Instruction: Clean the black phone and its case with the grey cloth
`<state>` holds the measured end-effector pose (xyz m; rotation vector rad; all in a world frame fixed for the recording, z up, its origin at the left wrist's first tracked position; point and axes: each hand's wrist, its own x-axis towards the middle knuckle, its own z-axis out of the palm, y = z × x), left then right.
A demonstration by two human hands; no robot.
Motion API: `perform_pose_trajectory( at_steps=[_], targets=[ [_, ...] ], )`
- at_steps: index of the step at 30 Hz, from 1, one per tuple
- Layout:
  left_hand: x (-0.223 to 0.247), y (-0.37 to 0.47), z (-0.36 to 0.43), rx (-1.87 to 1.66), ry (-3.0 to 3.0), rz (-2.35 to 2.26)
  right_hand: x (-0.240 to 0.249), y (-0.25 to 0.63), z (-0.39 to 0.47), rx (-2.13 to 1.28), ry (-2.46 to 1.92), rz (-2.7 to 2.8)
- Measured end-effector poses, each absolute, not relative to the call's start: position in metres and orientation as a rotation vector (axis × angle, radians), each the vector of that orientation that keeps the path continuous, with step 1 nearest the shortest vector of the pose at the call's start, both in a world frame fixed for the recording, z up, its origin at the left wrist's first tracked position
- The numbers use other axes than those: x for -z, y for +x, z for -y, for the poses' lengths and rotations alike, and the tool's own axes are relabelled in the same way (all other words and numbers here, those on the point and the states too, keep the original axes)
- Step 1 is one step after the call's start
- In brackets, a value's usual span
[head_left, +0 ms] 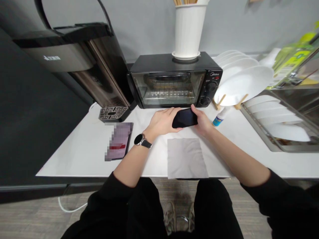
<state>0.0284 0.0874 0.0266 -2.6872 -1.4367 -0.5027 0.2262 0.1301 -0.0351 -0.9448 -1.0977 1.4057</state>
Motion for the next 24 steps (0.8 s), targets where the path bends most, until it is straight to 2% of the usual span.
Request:
perform_pose_trajectory(
  at_steps=[14, 24],
  targets=[
    [-0.029, 0.02, -0.086, 0.474, -2.692, 1.348, 0.008, 0.233, -0.11, -1.727, -0.889, 0.855],
    [-0.028, 0.019, -0.086, 0.467, -2.681, 1.357, 0.012, 0.231, -0.116, -1.726, -0.859, 0.832]
  ],
)
